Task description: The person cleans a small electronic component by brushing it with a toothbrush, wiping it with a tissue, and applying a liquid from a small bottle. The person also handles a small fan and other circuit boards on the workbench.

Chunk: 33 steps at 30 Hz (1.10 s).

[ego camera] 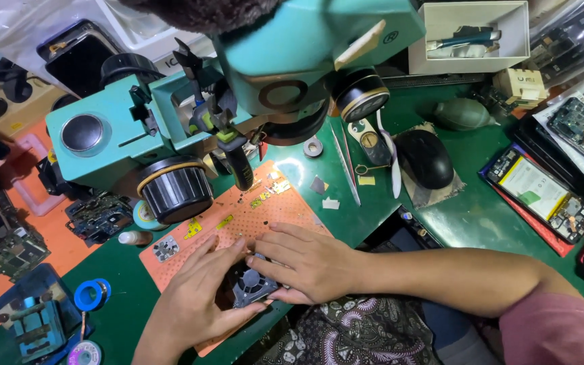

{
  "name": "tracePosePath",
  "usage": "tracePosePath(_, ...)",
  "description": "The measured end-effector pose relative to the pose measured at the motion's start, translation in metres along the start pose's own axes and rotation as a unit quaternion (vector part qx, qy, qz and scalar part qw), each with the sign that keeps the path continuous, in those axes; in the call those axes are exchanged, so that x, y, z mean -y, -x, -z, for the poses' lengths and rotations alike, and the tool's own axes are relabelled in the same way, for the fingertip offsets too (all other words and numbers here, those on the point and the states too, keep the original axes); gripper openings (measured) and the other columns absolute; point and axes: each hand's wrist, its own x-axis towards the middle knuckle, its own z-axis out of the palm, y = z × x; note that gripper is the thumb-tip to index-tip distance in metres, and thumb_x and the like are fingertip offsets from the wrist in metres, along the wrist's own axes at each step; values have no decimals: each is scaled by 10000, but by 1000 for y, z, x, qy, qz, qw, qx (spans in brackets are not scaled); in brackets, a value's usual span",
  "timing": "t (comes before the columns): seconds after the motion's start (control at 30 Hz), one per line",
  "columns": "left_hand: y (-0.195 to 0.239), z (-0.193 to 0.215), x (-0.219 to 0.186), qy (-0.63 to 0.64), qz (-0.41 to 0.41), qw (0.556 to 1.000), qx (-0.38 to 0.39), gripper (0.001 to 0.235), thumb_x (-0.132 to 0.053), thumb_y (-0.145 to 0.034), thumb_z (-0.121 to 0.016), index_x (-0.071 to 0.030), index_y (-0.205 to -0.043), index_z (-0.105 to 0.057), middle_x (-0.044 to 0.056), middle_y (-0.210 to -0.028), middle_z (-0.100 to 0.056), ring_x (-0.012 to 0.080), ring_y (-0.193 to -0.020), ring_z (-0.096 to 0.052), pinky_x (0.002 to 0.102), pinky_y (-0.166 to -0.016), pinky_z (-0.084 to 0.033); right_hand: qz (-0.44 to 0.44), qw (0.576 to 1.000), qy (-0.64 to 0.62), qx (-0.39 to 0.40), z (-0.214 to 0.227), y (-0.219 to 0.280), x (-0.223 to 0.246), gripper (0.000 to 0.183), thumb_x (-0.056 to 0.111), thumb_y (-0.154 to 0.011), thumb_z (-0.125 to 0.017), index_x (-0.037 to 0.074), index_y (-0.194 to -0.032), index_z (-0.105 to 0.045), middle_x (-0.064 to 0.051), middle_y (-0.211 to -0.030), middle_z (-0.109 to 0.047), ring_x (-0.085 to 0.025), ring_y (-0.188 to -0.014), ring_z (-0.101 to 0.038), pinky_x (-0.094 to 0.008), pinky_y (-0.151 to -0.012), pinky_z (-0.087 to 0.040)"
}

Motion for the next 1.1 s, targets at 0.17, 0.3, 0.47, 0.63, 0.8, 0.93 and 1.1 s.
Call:
tracePosePath(0.17, 2, 2, 0, 9, -17, 1000, 4, 775, -379, -645, -751, -5, -1214, -380, 102, -1157, -543, 204, -1013, -569, 436, -987, -340, 4, 1000, 11, 0, -2, -1, 1, 422, 274, -854, -506, -51, -1121, -465, -228, -1090, -499, -334, -1033, -506, -463, -943, -370)
tracePosePath(0.3, 4, 2, -1, -4, -8, 1000, 0, 706, -387, -666, -732, 7, -1169, -433, 86, -1165, -534, 229, -1031, -554, 467, -982, -344, 14, 1000, 16, 11, -10, -2, 1, 436, 306, -863, -456, -35, -1135, -465, -207, -1104, -503, -315, -1040, -505, -450, -946, -360)
tracePosePath(0.47, 8, -2, 0, 18, -16, 997, -79, 726, -445, -647, -687, -45, -1211, -467, 89, -954, -608, 238, -923, -594, 447, -939, -362, -2, 996, 27, -83, -20, -7, 3, 426, 339, -804, -511, -14, -1040, -556, -200, -987, -560, -338, -948, -557, -458, -899, -393)
tracePosePath(0.63, 13, -7, 7, 23, 0, 997, -71, 736, -479, -663, -677, -50, -1219, -453, 88, -987, -611, 239, -938, -597, 439, -943, -376, 1, 997, 43, -71, -27, -3, 1, 462, 365, -812, -492, -14, -1068, -555, -187, -1017, -551, -321, -974, -549, -451, -916, -383)
tracePosePath(0.8, 14, -10, 12, 31, -8, 997, -75, 768, -460, -675, -721, -66, -1257, -411, 68, -1003, -614, 232, -940, -601, 450, -944, -390, -1, 997, 50, -66, -30, -1, 0, 451, 348, -814, -526, -28, -1059, -564, -204, -1026, -564, -339, -956, -560, -472, -924, -376)
tracePosePath(0.93, 18, -12, 11, 13, -8, 998, -68, 776, -483, -682, -708, -86, -1273, -400, 50, -990, -614, 206, -947, -599, 421, -966, -370, 2, 997, 48, -65, -31, -1, 3, 451, 350, -826, -500, -15, -1085, -554, -204, -1017, -559, -335, -950, -561, -476, -919, -372)
tracePosePath(1.1, 17, -10, 12, 6, -6, 997, -70, 778, -511, -685, -679, -99, -1280, -392, 52, -962, -615, 204, -932, -602, 420, -964, -374, 10, 996, 56, -73, -31, -1, 1, 467, 360, -822, -498, -7, -1107, -551, -197, -1023, -561, -328, -943, -563, -476, -918, -370)
